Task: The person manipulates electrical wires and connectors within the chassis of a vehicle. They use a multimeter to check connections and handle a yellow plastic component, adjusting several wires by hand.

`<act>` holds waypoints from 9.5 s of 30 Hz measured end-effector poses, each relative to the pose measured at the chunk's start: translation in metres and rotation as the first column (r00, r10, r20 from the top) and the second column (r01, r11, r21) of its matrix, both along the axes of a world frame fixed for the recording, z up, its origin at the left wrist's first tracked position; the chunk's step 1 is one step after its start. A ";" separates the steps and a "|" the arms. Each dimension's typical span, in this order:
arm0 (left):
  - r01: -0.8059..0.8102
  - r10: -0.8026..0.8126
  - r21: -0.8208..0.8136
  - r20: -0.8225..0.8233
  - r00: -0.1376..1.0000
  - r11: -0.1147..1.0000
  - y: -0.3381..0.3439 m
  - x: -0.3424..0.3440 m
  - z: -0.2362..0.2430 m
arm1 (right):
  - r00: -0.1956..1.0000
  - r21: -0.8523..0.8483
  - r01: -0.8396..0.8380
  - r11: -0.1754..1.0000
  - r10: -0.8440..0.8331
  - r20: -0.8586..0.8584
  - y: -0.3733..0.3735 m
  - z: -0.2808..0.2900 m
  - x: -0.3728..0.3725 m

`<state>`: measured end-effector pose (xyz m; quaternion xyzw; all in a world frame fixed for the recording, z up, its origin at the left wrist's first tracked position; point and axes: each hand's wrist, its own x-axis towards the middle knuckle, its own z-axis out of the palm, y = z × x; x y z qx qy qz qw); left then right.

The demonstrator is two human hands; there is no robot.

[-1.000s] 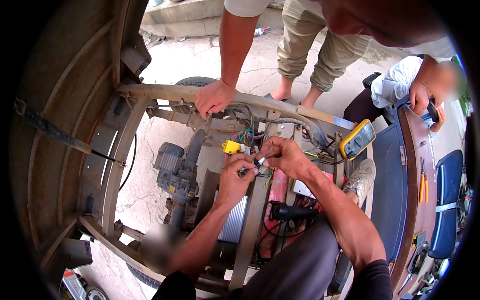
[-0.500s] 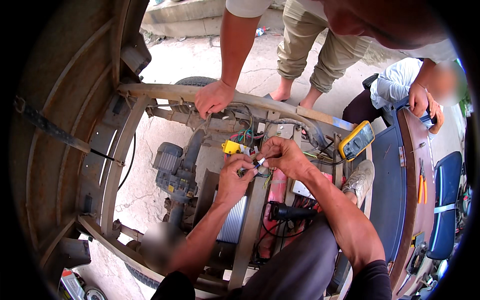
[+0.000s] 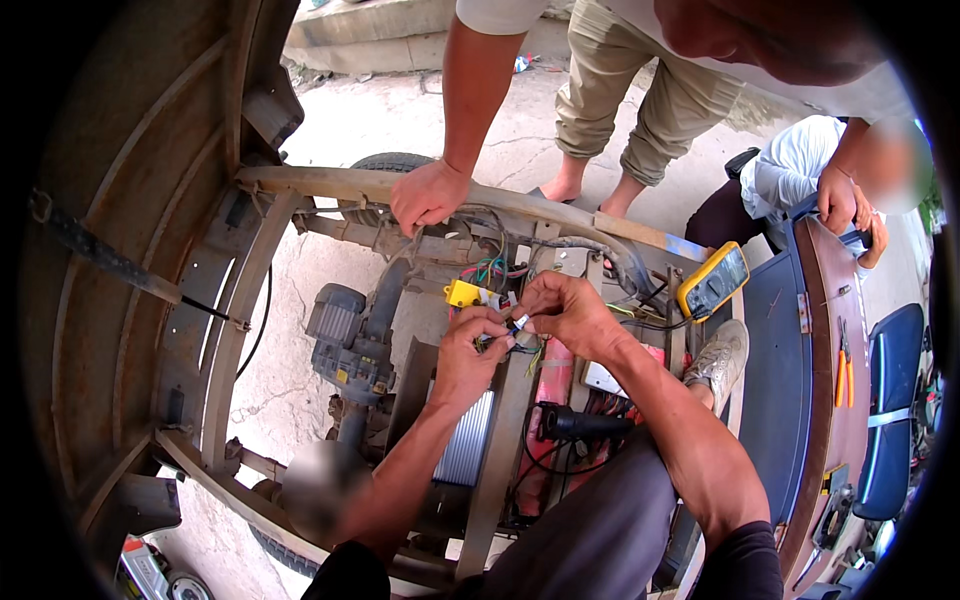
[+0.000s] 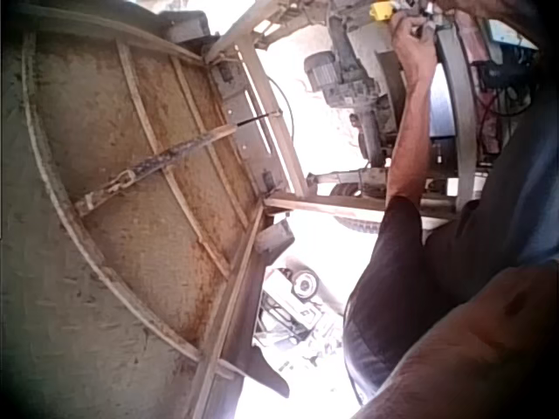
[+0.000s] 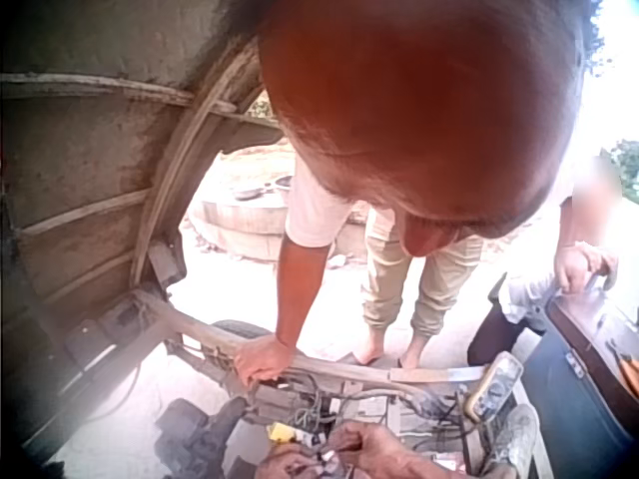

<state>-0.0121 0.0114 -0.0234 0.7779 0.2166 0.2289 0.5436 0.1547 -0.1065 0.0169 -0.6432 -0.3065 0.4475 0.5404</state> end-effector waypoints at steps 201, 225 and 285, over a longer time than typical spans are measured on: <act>0.041 -0.044 -0.021 -0.153 0.987 0.999 0.000 -0.008 0.007 | 0.966 -0.244 -0.256 0.935 0.252 -0.050 -0.007 -0.004 -0.003; -0.012 -0.034 -0.229 -0.197 0.980 0.973 0.000 -0.006 0.016 | 0.981 -0.362 -0.193 0.912 0.191 -0.041 0.000 0.001 -0.003; -0.001 -0.051 -0.275 -0.180 0.982 0.961 0.002 -0.006 0.008 | 0.971 -0.349 -0.176 0.921 0.105 -0.214 0.001 0.005 0.000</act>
